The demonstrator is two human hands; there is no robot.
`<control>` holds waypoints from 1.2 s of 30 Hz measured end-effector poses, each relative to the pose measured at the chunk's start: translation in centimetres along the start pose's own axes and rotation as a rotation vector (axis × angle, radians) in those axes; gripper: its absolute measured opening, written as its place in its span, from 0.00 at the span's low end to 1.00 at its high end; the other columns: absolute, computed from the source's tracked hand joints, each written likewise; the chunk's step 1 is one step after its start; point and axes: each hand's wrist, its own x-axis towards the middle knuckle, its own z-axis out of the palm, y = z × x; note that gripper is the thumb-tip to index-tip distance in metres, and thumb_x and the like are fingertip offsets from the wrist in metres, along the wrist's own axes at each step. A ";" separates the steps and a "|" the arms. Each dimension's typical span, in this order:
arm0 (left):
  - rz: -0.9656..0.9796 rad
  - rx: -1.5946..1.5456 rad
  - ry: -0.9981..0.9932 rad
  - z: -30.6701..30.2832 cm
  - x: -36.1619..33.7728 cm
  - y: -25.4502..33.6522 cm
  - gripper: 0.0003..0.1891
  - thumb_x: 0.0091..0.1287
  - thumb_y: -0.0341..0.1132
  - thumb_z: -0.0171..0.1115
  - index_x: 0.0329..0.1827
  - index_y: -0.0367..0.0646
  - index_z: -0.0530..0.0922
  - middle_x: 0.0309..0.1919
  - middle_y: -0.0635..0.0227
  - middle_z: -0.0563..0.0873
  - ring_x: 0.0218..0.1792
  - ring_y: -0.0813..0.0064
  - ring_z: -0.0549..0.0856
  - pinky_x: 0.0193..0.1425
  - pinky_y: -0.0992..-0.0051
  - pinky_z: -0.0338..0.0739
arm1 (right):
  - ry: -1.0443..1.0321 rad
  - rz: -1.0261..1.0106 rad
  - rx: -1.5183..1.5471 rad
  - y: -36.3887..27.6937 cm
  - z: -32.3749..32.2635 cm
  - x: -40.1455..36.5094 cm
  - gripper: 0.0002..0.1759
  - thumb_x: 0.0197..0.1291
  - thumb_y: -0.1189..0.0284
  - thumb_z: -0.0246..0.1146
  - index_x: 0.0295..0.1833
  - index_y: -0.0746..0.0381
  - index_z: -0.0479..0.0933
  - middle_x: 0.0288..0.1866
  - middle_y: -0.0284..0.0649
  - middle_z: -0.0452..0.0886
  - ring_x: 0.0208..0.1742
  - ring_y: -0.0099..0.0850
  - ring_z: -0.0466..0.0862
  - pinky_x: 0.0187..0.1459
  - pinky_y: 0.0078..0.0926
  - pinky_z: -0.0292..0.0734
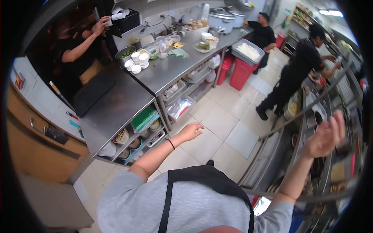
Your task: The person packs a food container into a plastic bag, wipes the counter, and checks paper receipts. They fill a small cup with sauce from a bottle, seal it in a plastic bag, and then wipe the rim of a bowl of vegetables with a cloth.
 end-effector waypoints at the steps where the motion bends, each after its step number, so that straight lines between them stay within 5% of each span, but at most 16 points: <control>1: -0.024 -0.006 0.039 -0.8 1.8 -0.5 0.12 0.56 0.33 0.60 0.44 0.43 0.77 0.41 0.61 0.79 0.37 0.65 0.81 0.43 0.68 0.75 | -0.018 0.139 -0.002 1.6 2.2 -2.6 0.12 0.56 0.82 0.55 0.47 0.69 0.70 0.51 0.49 0.71 0.55 0.38 0.71 0.54 0.31 0.67; 6: -0.127 0.054 0.219 -5.8 9.2 -3.8 0.13 0.56 0.32 0.60 0.44 0.42 0.77 0.42 0.61 0.78 0.38 0.67 0.81 0.43 0.70 0.76 | -0.129 0.721 0.309 10.4 15.8 -11.6 0.12 0.54 0.84 0.54 0.46 0.66 0.73 0.50 0.43 0.72 0.51 0.32 0.73 0.50 0.26 0.68; 10: -0.268 0.038 0.372 -10.6 11.9 -5.3 0.12 0.56 0.30 0.59 0.43 0.39 0.78 0.43 0.62 0.78 0.39 0.69 0.82 0.43 0.73 0.76 | -0.297 0.884 0.687 12.0 28.8 -14.5 0.14 0.51 0.83 0.56 0.46 0.64 0.73 0.45 0.38 0.74 0.43 0.28 0.75 0.40 0.21 0.71; 14: -0.457 -0.032 0.539 -16.1 13.1 -9.9 0.13 0.55 0.30 0.61 0.44 0.39 0.78 0.41 0.63 0.79 0.40 0.70 0.81 0.46 0.73 0.75 | -0.526 0.783 0.920 10.3 39.5 -15.2 0.13 0.51 0.82 0.58 0.44 0.64 0.74 0.42 0.42 0.75 0.41 0.31 0.76 0.40 0.24 0.72; 18: -0.477 0.263 0.918 -26.4 14.6 -15.2 0.14 0.54 0.29 0.62 0.44 0.36 0.77 0.49 0.57 0.79 0.48 0.61 0.79 0.52 0.70 0.72 | -0.653 0.500 0.991 8.9 47.7 -15.8 0.12 0.50 0.80 0.58 0.43 0.63 0.75 0.42 0.44 0.75 0.44 0.41 0.76 0.45 0.29 0.70; 24: -0.096 0.991 1.440 -50.5 20.3 -16.5 0.14 0.54 0.29 0.58 0.44 0.34 0.76 0.49 0.53 0.77 0.52 0.57 0.74 0.57 0.64 0.67 | -0.803 0.538 1.071 11.2 57.7 -19.7 0.10 0.50 0.80 0.60 0.40 0.63 0.76 0.38 0.43 0.76 0.40 0.38 0.78 0.42 0.29 0.72; 29: -0.420 1.483 1.519 -63.0 21.6 -18.0 0.14 0.52 0.31 0.61 0.42 0.39 0.77 0.45 0.62 0.79 0.49 0.61 0.75 0.50 0.63 0.69 | -0.885 0.654 1.037 15.4 62.8 -25.8 0.07 0.50 0.80 0.60 0.38 0.65 0.77 0.32 0.43 0.78 0.35 0.36 0.79 0.39 0.28 0.72; 34: -0.849 1.593 1.333 -65.9 22.6 -20.4 0.19 0.47 0.36 0.64 0.45 0.48 0.78 0.47 0.68 0.79 0.51 0.63 0.73 0.49 0.63 0.68 | -0.948 0.722 1.084 20.3 68.8 -30.3 0.07 0.50 0.80 0.60 0.37 0.66 0.77 0.31 0.43 0.79 0.33 0.35 0.79 0.36 0.28 0.73; 36: -0.788 1.658 1.376 -66.1 23.1 -20.9 0.15 0.49 0.37 0.63 0.42 0.50 0.80 0.44 0.71 0.81 0.49 0.63 0.74 0.49 0.63 0.67 | -0.966 0.678 1.107 22.0 71.8 -31.5 0.08 0.49 0.80 0.61 0.38 0.66 0.77 0.31 0.43 0.79 0.33 0.35 0.79 0.36 0.27 0.73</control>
